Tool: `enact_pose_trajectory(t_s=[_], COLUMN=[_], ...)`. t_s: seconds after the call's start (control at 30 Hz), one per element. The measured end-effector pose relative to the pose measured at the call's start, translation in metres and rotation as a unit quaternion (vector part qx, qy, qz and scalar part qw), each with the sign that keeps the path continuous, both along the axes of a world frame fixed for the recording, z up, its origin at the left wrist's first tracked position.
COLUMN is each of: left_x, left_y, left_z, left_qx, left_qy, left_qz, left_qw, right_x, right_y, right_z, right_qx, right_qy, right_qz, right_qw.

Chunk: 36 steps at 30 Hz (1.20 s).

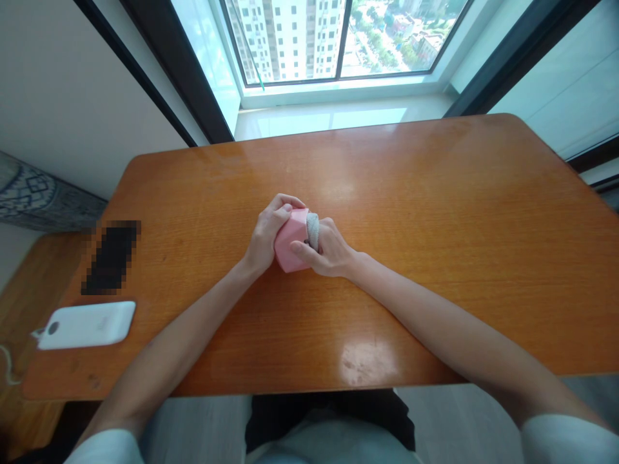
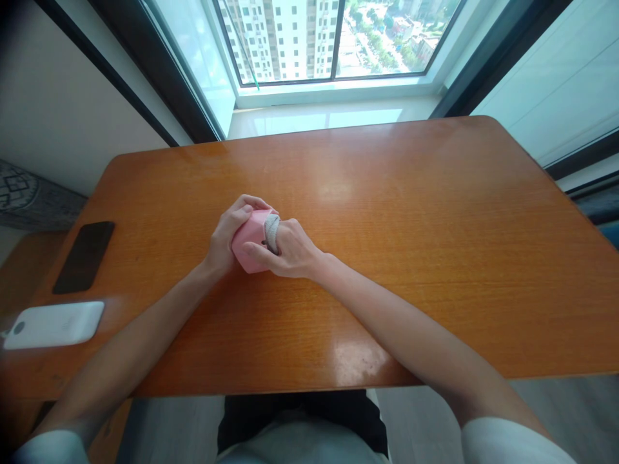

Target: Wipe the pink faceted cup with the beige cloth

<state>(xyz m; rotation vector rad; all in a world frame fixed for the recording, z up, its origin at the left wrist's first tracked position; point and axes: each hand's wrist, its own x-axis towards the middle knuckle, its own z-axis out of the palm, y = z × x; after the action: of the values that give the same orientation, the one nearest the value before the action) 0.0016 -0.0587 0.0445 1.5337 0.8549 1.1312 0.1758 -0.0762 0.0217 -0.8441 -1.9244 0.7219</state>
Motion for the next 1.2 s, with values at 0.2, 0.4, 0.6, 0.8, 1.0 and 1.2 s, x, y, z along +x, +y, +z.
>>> enact_pose_trajectory(t_s=[0.2,0.4,0.6,0.8,1.0,1.2], left_x=[-0.004,-0.011,-0.001,-0.002,-0.009,0.001], left_y=[0.002,0.001,-0.001,0.001,0.000,-0.002], left_z=[-0.019,-0.024,-0.003,-0.018,-0.028,-0.007], left_qx=[0.173,0.345,0.032,0.154,0.347,0.041], left_qy=[-0.025,0.060,0.005,-0.007,0.069,-0.007], left_qz=[0.077,0.003,0.015,0.067,0.007,0.024], left_qw=[0.982,0.937,0.999,0.986,0.935,0.999], right_x=[-0.001,0.001,0.002,0.002,0.001,0.001], right_y=[-0.002,-0.001,-0.001,-0.002,-0.001,0.000], right_z=[0.007,0.006,0.001,0.005,0.005,0.002], right_qx=[-0.054,-0.095,-0.026,-0.084,-0.121,-0.027], right_qy=[0.027,0.047,0.009,0.043,0.083,0.018], right_qz=[-0.001,-0.014,-0.001,-0.007,-0.025,-0.009], right_qw=[0.998,0.994,1.000,0.996,0.989,0.999])
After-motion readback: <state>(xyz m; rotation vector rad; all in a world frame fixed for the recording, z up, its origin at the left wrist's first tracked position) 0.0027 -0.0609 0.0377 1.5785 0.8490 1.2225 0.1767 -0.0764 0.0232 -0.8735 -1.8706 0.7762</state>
